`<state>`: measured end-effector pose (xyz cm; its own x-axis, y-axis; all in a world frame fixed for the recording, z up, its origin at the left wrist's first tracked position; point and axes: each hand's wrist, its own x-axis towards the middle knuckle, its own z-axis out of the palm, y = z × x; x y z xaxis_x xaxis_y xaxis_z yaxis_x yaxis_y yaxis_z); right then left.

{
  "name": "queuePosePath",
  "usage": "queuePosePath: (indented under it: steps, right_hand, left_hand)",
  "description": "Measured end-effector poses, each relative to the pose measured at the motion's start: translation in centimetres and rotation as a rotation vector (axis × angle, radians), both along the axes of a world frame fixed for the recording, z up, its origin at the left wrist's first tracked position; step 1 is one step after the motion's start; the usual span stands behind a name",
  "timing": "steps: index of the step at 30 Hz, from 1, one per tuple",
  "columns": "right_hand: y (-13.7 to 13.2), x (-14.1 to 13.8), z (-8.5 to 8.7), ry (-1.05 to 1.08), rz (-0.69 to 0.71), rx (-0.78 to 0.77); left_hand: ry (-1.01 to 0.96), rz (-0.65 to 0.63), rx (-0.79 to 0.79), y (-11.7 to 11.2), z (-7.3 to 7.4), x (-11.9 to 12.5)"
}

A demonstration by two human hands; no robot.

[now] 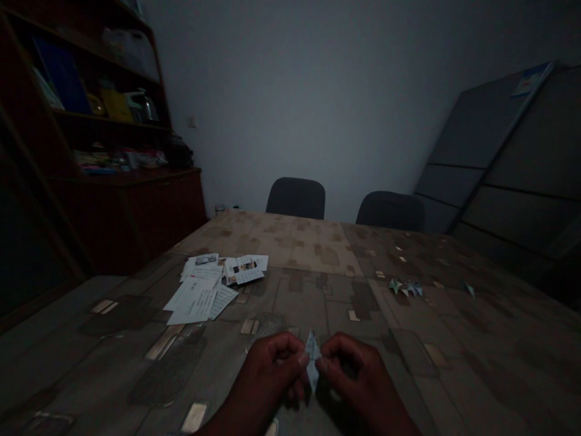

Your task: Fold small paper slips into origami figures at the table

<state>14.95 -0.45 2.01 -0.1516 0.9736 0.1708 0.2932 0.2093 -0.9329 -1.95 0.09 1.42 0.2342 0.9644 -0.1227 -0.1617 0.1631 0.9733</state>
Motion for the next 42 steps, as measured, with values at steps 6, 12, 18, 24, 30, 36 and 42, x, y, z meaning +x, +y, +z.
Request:
queuePosePath:
  steps: [6,12,18,24,30,36,42]
  right_hand:
    - [-0.4,0.4,1.1,-0.079,-0.007,0.078]
    - [-0.8,0.2,1.4,-0.085,-0.031,0.161]
    - [-0.8,0.3,1.4,-0.042,-0.014,0.194]
    - [-0.9,0.2,1.4,-0.039,-0.001,0.198]
    - [-0.9,0.3,1.1,-0.046,-0.002,0.250]
    - [-0.8,0.5,0.8,-0.098,0.006,0.315]
    - [-0.7,0.4,1.1,-0.093,-0.008,0.278]
  left_hand:
    - [-0.039,-0.017,0.016,0.2,-0.3,-0.1]
    - [-0.080,-0.033,0.013,0.1,-0.1,0.0]
    - [-0.076,-0.046,0.017,-0.1,-0.1,-0.1]
    - [-0.105,-0.049,0.009,-0.2,-0.3,-0.2]
    - [-0.077,-0.059,0.034,-0.2,-0.4,-0.2]
    - [-0.053,-0.048,0.017,-0.4,0.0,-0.1]
    - [-0.080,-0.065,0.047,-0.6,-0.3,-0.2]
